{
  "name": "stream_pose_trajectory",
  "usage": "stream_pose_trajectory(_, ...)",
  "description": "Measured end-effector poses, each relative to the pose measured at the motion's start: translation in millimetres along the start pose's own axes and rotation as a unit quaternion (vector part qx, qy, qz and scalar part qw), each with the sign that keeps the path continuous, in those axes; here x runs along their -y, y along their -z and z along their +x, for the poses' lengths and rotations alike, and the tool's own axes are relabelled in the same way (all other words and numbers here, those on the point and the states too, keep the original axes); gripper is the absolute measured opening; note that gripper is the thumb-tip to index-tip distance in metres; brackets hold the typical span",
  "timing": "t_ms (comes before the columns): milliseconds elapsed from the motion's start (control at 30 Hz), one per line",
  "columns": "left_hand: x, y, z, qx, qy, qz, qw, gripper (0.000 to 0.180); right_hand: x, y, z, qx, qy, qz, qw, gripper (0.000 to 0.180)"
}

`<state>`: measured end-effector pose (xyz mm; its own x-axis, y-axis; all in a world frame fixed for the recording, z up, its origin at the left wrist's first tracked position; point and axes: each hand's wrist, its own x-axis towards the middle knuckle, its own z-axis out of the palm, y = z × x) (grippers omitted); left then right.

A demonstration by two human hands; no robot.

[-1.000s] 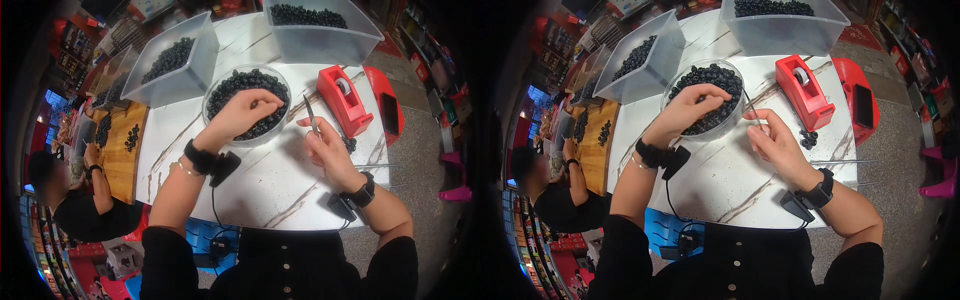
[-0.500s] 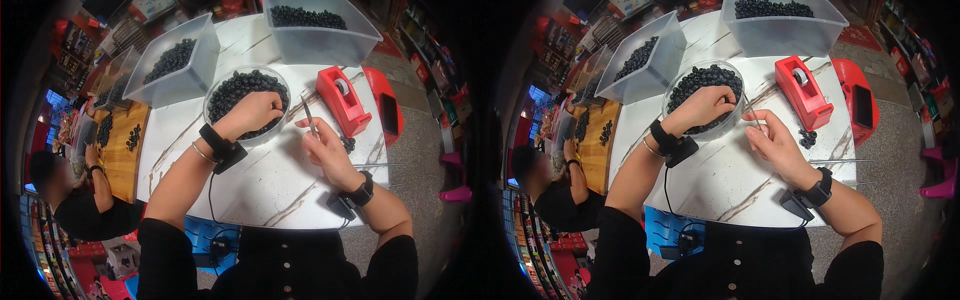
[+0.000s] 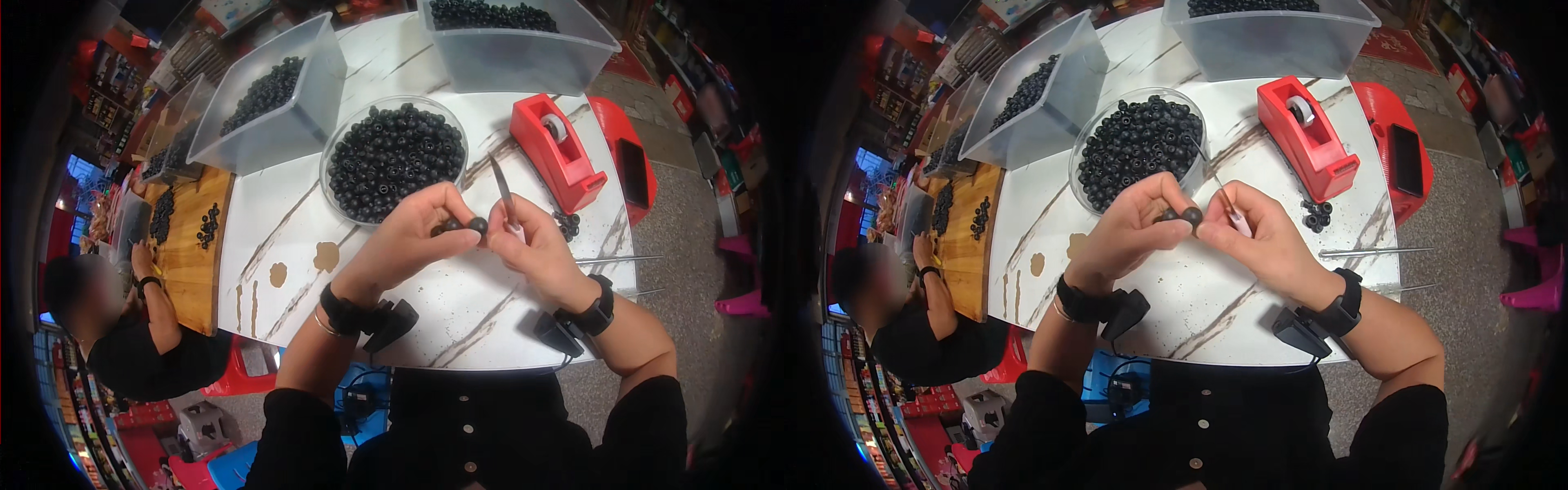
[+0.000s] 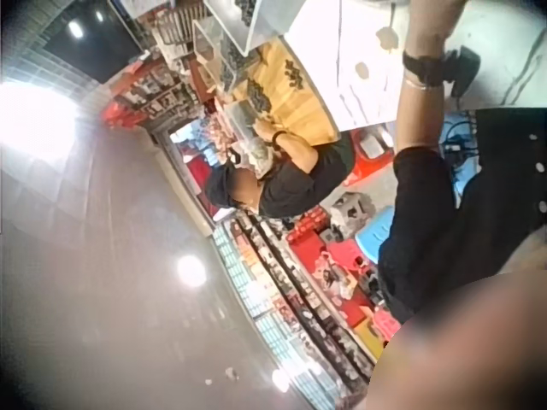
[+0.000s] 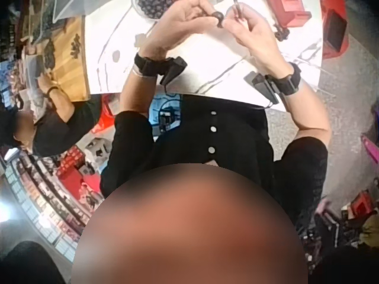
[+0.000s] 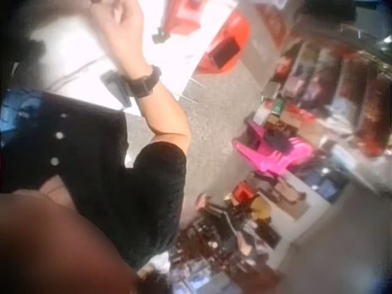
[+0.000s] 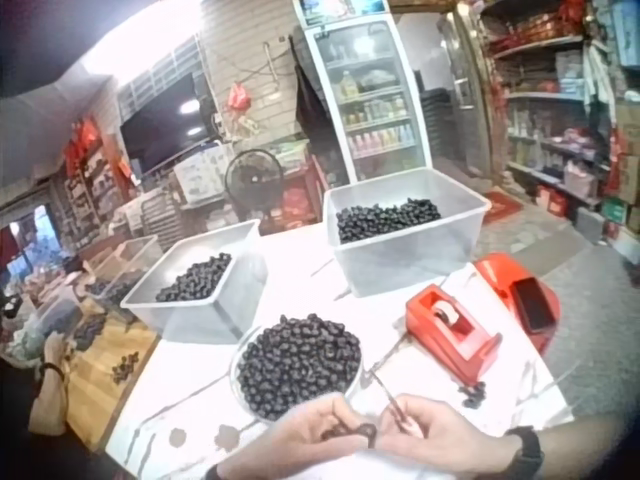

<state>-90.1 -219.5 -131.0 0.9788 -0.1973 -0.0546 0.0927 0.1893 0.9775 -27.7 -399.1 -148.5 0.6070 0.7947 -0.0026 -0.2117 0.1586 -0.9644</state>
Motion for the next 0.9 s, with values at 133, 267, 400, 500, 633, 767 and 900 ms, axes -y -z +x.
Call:
stream_pose_trajectory(133, 11.2, 2.7, 4.0, 0.003, -0.021, 0.102, 0.995, 0.015, -2.6, 1.4, 2.3, 0.005, 0.004, 0.003, 1.0, 0.014)
stream_pose_trajectory(267, 17.3, 1.0, 1.7, 0.012, -0.084, 0.137, 0.987, 0.013, -4.7, 3.0, 3.5, 0.006, -0.02, 0.023, 1.0, 0.014)
stream_pose_trajectory(400, 21.0, 2.0, 2.2, -0.01, -0.063, 0.049, 0.997, 0.016, -5.5, 3.9, 3.8, 0.016, -0.045, 0.023, 0.999, 0.014)
stream_pose_trajectory(500, 25.0, 0.4, 2.3, -0.011, -0.105, 0.04, 0.994, 0.018, -6.9, 3.6, 4.2, 0.013, -0.041, 0.017, 0.999, 0.014)
stream_pose_trajectory(633, 31.3, 2.0, 2.5, -0.036, -0.114, 0.068, 0.99, 0.019, -5.2, 4.1, 4.2, -0.011, -0.041, -0.028, 0.999, 0.015)
stream_pose_trajectory(767, 34.8, 1.1, 1.9, -0.046, -0.138, 0.055, 0.988, 0.02, -5.9, 4.4, 3.5, 0.001, -0.044, -0.032, 0.999, 0.016)
stream_pose_trajectory(900, 35.9, -0.5, 2.4, -0.076, -0.149, 0.021, 0.986, 0.019, -5.7, 2.4, 1.5, 0.035, -0.051, 0.103, 0.993, 0.019)
